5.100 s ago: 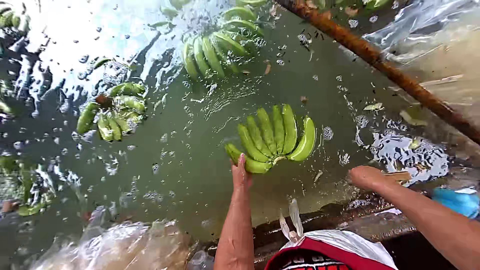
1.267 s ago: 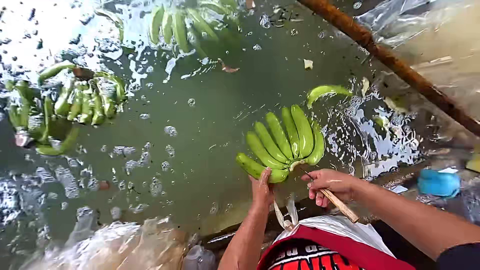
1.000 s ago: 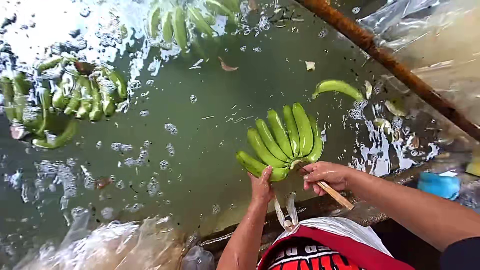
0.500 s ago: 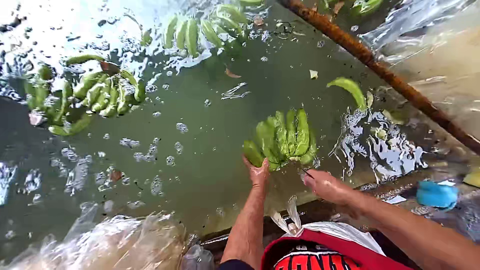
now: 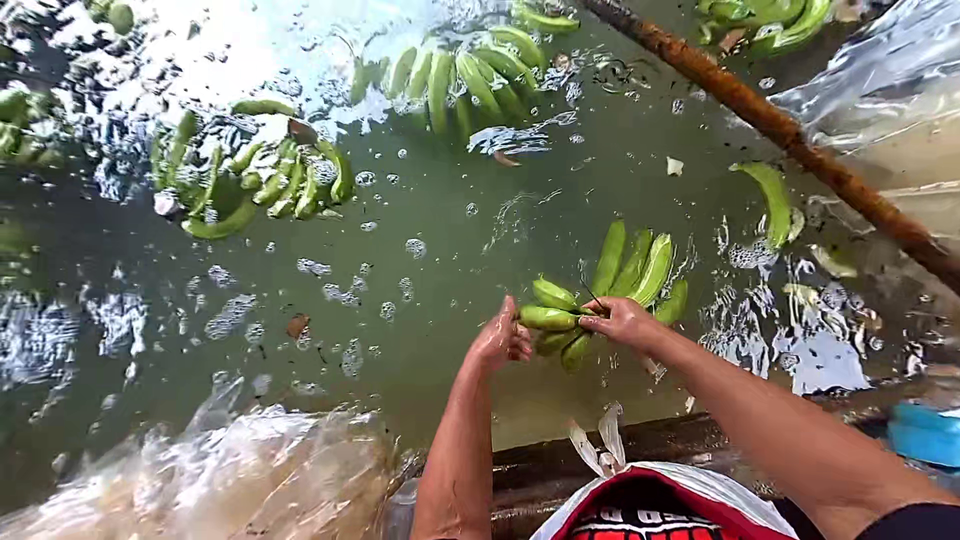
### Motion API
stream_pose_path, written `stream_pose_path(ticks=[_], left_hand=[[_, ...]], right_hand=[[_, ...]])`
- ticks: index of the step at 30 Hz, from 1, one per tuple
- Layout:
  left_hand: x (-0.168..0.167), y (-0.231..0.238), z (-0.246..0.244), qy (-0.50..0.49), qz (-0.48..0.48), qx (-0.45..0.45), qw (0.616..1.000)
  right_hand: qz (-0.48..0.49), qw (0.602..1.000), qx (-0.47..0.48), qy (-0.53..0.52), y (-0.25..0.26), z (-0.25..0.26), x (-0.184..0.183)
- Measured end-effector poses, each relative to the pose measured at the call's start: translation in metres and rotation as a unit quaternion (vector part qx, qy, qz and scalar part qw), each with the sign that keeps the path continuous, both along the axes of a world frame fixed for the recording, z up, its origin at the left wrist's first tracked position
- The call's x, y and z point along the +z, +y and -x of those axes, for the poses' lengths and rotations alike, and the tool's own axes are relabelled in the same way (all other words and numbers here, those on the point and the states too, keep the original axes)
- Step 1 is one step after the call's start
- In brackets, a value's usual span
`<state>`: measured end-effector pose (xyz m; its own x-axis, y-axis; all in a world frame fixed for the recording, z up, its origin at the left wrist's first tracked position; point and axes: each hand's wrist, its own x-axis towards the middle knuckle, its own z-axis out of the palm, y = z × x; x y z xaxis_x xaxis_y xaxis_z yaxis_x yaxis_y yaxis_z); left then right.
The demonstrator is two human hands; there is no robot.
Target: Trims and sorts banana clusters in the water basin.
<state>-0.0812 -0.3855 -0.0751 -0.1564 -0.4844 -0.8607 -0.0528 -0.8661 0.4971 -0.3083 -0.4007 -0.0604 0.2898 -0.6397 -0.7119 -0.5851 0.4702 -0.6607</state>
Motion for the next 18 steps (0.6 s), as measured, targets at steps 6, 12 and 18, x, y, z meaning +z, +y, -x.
stream_pose_path(ticks=[6, 12, 18], left_hand=[[-0.019, 0.024, 0.011, -0.027, 0.117, 0.186, 0.975], [-0.04, 0.067, 0.018, -0.067, 0.194, 0.111, 0.973], [-0.042, 0.083, 0.014, -0.037, 0.206, 0.032, 0.977]], right_hand=[[-0.113, 0.972, -0.186, -0.091, 0.002, 0.037, -0.042], [-0.164, 0.935, -0.261, -0.174, 0.028, 0.077, -0.06], [-0.164, 0.935, -0.232, -0.21, 0.035, 0.082, -0.065]])
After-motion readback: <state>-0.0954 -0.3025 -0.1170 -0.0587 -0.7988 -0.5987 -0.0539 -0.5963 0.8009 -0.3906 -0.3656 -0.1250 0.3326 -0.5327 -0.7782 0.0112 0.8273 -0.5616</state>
